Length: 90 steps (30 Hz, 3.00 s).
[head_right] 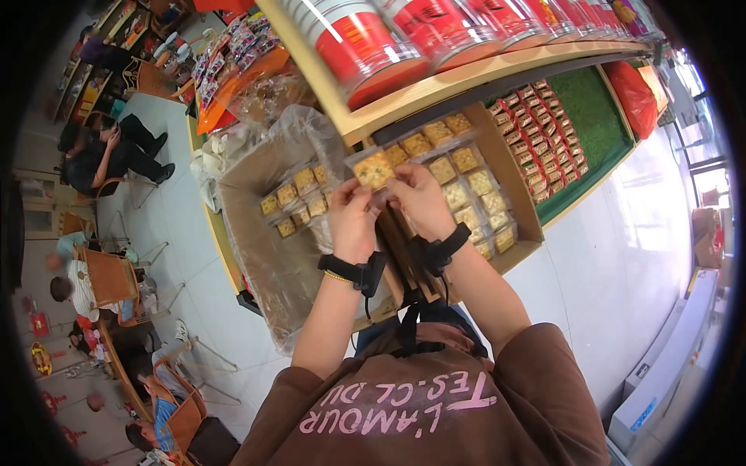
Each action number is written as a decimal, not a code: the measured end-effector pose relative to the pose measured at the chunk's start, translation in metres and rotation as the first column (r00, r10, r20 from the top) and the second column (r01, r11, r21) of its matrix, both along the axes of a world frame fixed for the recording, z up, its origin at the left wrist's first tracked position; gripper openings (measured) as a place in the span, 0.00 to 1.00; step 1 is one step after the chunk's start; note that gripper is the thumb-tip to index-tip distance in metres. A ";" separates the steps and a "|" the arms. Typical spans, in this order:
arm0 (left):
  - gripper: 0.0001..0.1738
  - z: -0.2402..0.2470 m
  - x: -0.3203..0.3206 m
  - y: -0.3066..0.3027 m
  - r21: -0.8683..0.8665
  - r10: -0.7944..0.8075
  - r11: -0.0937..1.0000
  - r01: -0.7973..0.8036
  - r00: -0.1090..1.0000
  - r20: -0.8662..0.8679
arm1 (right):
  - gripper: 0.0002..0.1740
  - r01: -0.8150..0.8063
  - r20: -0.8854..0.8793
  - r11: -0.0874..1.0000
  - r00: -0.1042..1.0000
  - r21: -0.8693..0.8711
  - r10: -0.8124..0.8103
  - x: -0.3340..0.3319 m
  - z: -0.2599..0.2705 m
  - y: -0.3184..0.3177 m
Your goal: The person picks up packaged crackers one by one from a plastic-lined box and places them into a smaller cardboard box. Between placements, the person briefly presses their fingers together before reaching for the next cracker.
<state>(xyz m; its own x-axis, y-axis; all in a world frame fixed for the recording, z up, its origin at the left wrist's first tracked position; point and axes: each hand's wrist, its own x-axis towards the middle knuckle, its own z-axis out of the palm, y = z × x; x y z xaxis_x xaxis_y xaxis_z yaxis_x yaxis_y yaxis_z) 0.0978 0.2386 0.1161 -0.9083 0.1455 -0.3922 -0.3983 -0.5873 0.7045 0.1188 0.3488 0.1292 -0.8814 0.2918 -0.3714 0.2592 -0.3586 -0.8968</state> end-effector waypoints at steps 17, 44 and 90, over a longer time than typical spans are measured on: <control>0.13 -0.061 -0.049 0.095 -0.039 -0.247 0.964 0.265 0.936 0.251 | 0.18 0.229 0.077 0.965 0.968 0.129 -0.240 -0.052 -0.137 0.088; 0.12 0.030 -0.001 -0.012 0.268 -0.247 0.940 0.212 0.963 0.105 | 0.14 0.056 -0.143 0.968 0.985 -0.246 -0.094 0.016 0.023 -0.027; 0.21 -0.165 -0.087 -0.214 -0.020 0.274 0.945 -0.328 0.752 0.599 | 0.13 -0.057 0.489 0.987 0.864 -0.151 0.125 -0.132 -0.192 -0.236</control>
<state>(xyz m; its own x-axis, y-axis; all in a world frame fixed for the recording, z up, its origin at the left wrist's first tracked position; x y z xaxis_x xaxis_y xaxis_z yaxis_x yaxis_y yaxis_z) 0.0107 0.0246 -0.0486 -0.5070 -0.0400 -0.8610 -0.5096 -0.7917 0.3369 -0.0131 0.1133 -0.0624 -0.5917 0.1401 -0.7939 0.6936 -0.4135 -0.5898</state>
